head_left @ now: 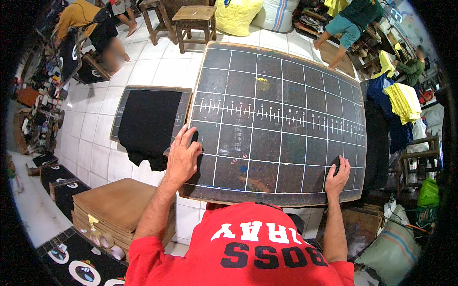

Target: The person cleans a gridded printing board, then picks up a black t-shirt and lays it flat on the board, smoothing it out. They remove the board and shirt, then repeat the process with another black t-shirt, aligning it on the board before removing it again.

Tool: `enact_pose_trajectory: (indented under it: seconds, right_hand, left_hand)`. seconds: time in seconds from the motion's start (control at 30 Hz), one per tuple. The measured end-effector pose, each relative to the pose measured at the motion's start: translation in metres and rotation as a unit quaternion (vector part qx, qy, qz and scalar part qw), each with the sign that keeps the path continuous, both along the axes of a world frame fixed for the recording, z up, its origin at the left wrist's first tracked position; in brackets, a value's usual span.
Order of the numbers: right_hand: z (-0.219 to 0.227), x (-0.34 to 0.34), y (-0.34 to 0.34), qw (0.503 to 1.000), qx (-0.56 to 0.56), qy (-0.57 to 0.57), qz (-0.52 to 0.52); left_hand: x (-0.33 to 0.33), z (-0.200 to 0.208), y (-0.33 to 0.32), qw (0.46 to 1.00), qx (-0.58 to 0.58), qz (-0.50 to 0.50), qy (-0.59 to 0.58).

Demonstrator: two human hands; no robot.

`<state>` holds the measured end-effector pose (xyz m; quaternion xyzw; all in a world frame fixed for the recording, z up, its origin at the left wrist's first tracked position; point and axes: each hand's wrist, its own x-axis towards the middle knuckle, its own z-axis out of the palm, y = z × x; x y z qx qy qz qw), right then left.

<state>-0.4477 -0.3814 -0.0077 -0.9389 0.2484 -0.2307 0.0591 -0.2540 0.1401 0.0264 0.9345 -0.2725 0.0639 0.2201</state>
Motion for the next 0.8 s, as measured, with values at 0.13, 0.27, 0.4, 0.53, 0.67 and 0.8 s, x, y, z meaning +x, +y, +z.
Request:
enact_pose_trajectory:
  seconds: [0.13, 0.27, 0.4, 0.53, 0.67, 0.8]
  right_hand:
    - [-0.001, -0.001, -0.001, 1.000, 0.006, -0.003, 0.003]
    - [-0.002, -0.001, -0.001, 1.000, 0.005, -0.009, 0.006]
    - [-0.001, -0.001, -0.001, 1.000, 0.002, -0.001, 0.001]
    - [-0.001, -0.001, -0.001, 1.000, 0.012, -0.006, 0.000]
    - [-0.001, -0.001, -0.001, 1.000, 0.005, 0.001, -0.002]
    - [-0.001, 0.000, -0.001, 1.000, 0.005, 0.000, 0.001]
  left_hand:
    - [-0.003, -0.004, -0.004, 1.000, 0.019, -0.004, -0.013]
    - [-0.008, -0.007, -0.007, 0.999, 0.034, 0.004, -0.033]
    - [-0.009, -0.007, -0.001, 0.998, 0.043, 0.010, -0.038]
    - [-0.006, -0.012, 0.027, 0.998, -0.033, 0.045, -0.043]
    - [-0.001, -0.036, 0.074, 0.957, -0.230, 0.172, 0.046]
    - [-0.007, -0.086, 0.107, 0.911, -0.281, 0.280, 0.113]
